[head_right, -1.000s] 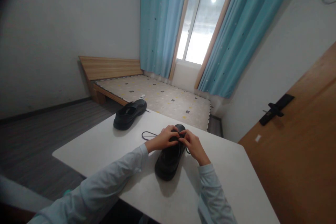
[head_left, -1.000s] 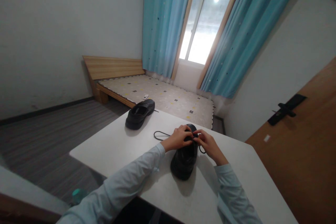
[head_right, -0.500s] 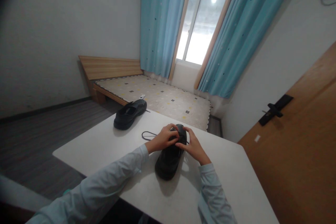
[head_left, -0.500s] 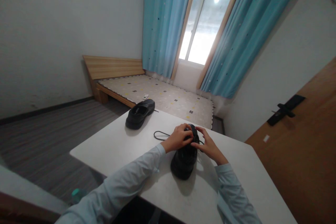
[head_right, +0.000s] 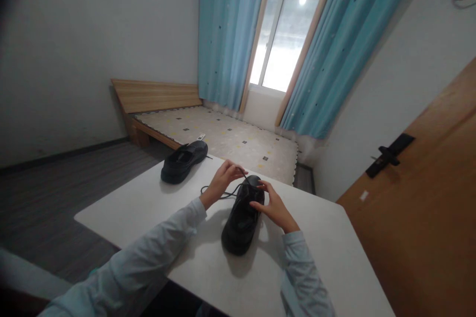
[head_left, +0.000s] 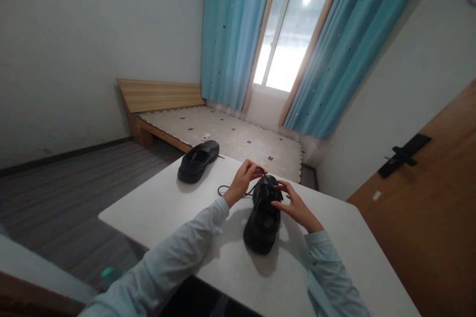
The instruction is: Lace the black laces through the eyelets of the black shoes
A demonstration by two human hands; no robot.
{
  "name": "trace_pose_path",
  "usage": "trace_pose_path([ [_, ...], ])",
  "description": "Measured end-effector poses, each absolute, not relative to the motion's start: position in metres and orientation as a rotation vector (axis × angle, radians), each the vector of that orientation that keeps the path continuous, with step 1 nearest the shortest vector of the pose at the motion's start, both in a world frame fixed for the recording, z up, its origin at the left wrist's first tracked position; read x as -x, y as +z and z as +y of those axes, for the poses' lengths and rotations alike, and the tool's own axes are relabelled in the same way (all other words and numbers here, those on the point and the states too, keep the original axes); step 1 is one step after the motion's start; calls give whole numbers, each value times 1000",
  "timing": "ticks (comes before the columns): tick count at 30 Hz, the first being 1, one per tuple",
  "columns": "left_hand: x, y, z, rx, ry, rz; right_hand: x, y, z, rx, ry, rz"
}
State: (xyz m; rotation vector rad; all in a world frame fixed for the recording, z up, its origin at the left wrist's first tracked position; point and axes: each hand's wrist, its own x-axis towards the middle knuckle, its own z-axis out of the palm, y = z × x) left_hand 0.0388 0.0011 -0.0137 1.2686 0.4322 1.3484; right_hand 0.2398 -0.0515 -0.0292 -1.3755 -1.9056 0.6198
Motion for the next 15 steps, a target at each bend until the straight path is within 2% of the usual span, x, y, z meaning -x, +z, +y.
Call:
trace_pose_path([
  [5,-30,-7,1,-983,1250,242,-241,-33,-52,1367,602,-1908],
  [15,-15,1,10,-1041,1380,197,-243,-37,-50,1371,579,-1932],
])
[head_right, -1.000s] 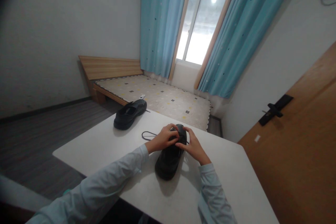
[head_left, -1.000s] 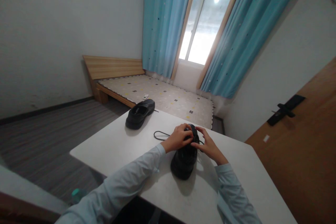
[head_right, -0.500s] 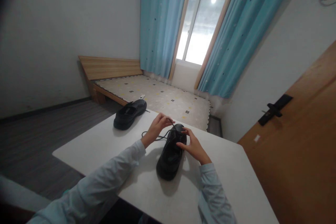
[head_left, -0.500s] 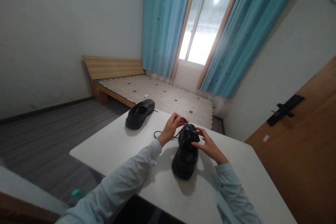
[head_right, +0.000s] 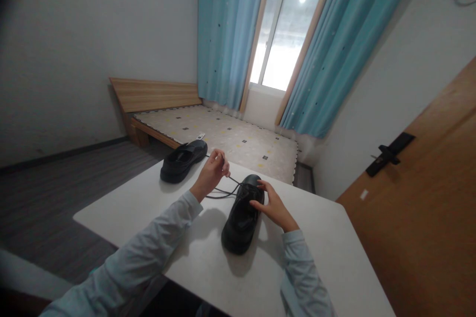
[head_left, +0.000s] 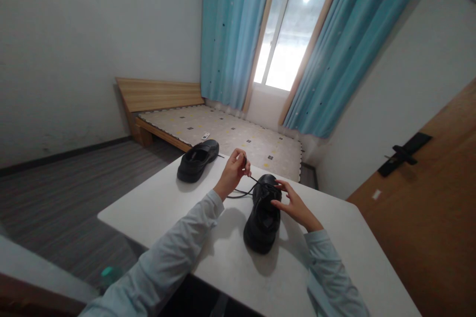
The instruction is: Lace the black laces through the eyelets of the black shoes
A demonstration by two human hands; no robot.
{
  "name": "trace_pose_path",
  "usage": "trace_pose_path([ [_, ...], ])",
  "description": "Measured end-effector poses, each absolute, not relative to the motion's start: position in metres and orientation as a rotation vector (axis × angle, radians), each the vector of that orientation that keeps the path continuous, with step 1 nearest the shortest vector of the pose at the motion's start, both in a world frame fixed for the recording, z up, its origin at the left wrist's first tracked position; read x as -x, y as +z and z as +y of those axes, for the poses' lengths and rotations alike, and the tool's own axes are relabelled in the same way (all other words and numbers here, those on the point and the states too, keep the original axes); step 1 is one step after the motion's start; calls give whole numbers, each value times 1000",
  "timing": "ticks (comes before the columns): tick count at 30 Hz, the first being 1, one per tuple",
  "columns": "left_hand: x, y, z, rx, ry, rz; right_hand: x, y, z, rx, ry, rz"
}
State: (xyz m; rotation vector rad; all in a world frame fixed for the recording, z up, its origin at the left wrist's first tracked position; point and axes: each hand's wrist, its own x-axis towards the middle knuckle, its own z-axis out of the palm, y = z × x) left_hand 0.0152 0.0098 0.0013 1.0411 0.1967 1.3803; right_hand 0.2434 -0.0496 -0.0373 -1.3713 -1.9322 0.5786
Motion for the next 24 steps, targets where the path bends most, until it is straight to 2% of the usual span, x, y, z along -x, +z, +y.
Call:
trace_pose_path([
  [14,-3,10,13,-993,1553,154,-243,-38,-51,1397,553,-1967],
  [24,-9,-9,22,-1754,1197,563,-233,-36,-54,1306,461,-1986],
])
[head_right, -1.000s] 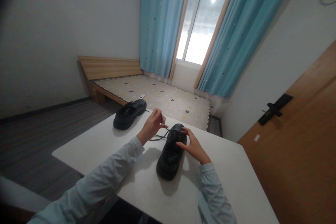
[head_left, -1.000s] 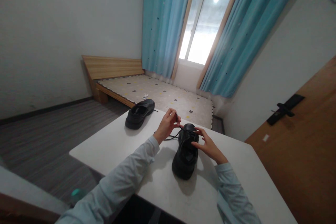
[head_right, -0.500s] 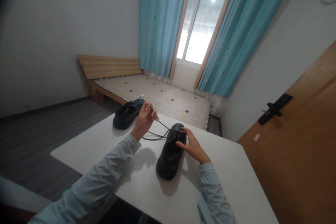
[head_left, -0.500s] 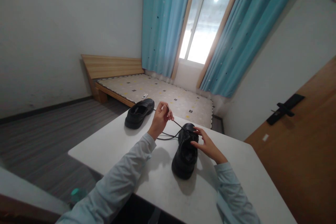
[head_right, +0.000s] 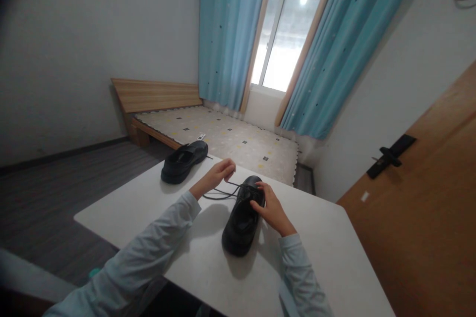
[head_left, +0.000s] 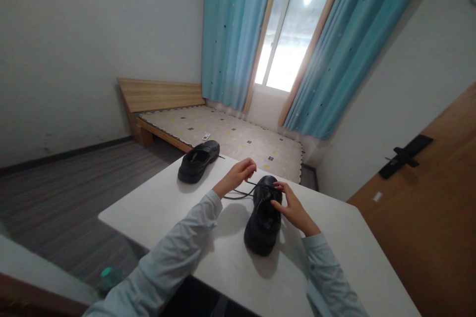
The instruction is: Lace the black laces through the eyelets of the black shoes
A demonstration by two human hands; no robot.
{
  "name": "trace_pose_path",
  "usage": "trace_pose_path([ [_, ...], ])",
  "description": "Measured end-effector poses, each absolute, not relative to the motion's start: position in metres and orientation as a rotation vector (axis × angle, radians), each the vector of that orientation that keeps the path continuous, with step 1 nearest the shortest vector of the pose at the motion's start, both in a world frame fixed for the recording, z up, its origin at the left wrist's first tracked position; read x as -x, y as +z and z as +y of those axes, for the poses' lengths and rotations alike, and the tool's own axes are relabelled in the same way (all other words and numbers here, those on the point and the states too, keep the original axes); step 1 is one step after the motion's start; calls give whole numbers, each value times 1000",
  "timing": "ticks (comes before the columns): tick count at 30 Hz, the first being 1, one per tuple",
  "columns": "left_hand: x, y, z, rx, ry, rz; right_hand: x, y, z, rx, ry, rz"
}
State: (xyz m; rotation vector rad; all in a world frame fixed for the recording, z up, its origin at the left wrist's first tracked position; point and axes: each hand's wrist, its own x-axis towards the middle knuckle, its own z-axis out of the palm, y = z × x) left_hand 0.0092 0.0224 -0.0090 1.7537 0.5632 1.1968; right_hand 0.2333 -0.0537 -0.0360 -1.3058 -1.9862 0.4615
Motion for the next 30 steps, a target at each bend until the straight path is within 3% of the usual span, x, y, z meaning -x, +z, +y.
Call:
trace_pose_path([
  [10,-18,-24,19,-2113,841,630,-219,-39,-55,1167,362,-1885],
  [30,-16,-18,16,-2120,842,618,-211,-36,-56,1164,266,-1894],
])
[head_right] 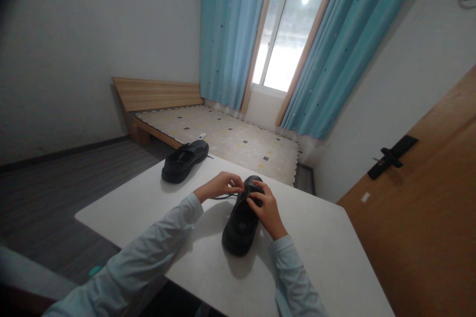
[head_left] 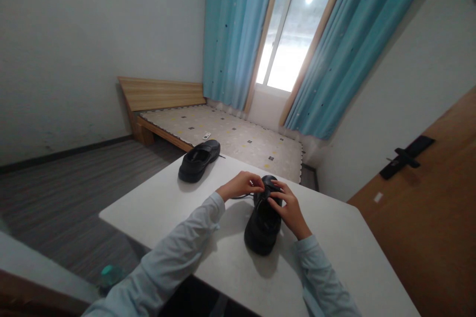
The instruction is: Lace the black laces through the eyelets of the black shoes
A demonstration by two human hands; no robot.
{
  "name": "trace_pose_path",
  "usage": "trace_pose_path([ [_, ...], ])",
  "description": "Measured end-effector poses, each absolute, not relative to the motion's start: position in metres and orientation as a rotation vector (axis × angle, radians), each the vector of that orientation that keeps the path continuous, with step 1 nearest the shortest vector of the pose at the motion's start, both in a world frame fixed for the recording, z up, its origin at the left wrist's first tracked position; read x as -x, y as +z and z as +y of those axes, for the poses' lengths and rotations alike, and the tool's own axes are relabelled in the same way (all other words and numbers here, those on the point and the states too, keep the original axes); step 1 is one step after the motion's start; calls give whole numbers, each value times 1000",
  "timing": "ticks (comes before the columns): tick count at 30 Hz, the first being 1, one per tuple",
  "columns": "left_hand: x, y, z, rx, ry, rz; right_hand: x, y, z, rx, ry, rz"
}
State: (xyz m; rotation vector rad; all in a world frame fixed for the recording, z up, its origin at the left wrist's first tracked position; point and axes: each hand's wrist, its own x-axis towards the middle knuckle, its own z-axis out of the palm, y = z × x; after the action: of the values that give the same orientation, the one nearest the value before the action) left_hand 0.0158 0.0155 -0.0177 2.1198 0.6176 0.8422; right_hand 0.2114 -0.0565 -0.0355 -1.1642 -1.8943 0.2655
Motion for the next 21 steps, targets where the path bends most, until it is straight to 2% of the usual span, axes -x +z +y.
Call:
trace_pose_path([
  [12,-20,-18,12,-2019,863,580,-209,-35,-57,1184,317,-1855],
  [21,-23,-21,13,-2164,919,598,-202,-30,-60,1220,306,-1830],
])
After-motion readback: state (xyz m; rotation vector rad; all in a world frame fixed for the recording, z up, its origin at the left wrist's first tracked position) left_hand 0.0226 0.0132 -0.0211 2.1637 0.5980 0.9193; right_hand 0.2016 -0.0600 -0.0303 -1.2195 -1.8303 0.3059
